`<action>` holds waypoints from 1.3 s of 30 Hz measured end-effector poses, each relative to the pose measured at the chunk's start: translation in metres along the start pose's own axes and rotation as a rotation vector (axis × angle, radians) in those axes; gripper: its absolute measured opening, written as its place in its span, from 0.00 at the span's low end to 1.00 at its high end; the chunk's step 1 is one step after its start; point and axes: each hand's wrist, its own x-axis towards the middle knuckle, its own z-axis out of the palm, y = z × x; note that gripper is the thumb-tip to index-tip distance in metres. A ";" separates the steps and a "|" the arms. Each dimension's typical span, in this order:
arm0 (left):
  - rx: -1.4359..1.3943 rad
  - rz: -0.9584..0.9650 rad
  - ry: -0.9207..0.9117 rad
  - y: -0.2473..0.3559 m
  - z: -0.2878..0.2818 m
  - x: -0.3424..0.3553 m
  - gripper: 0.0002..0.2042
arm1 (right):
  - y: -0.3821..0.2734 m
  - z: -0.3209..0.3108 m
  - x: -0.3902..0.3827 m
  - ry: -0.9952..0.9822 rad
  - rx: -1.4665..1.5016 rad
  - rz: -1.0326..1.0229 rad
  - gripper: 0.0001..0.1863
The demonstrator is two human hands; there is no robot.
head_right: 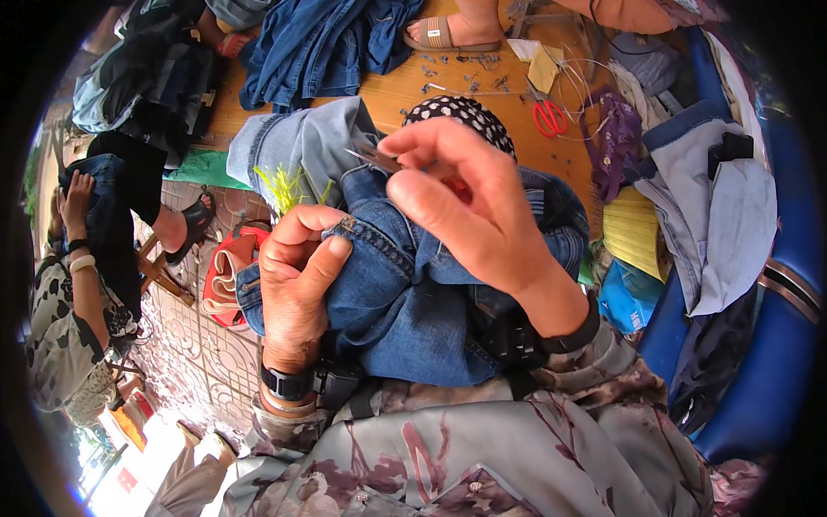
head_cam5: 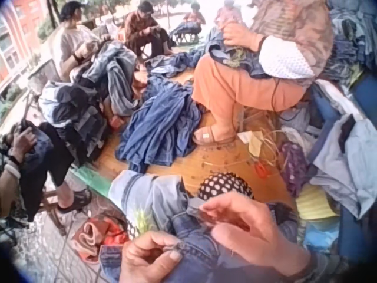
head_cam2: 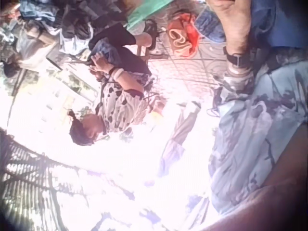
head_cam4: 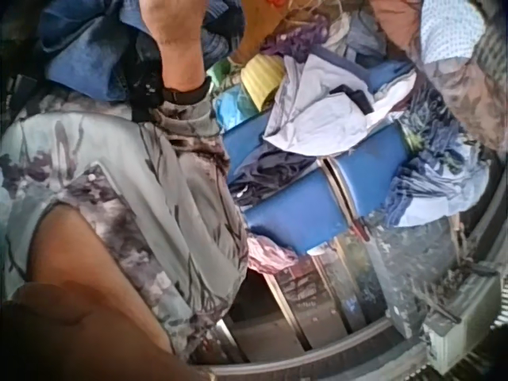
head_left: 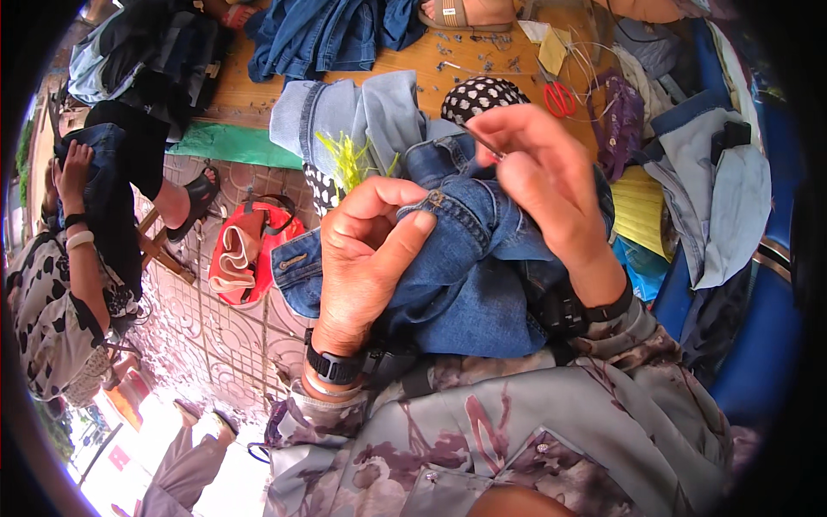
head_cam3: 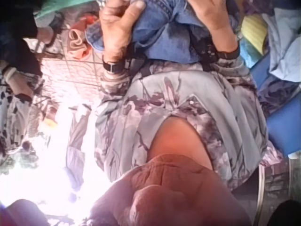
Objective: The person uses small shears to trim loose threads from the waistband and pockets of denim jeans before turning them over to reach different sides. They then pick up a second pair of jeans from a pile and continue trimming threads from the leg hems and seams.
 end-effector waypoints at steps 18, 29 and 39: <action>0.023 0.033 0.022 -0.002 0.000 -0.004 0.09 | -0.032 0.005 -0.032 -0.068 -0.956 -0.445 0.14; 0.077 0.062 0.035 -0.003 0.002 -0.005 0.08 | -0.031 0.009 -0.035 -0.029 -0.963 -0.412 0.14; 0.045 0.067 0.023 -0.003 0.003 -0.005 0.08 | -0.033 0.010 -0.037 0.020 -0.846 -0.385 0.13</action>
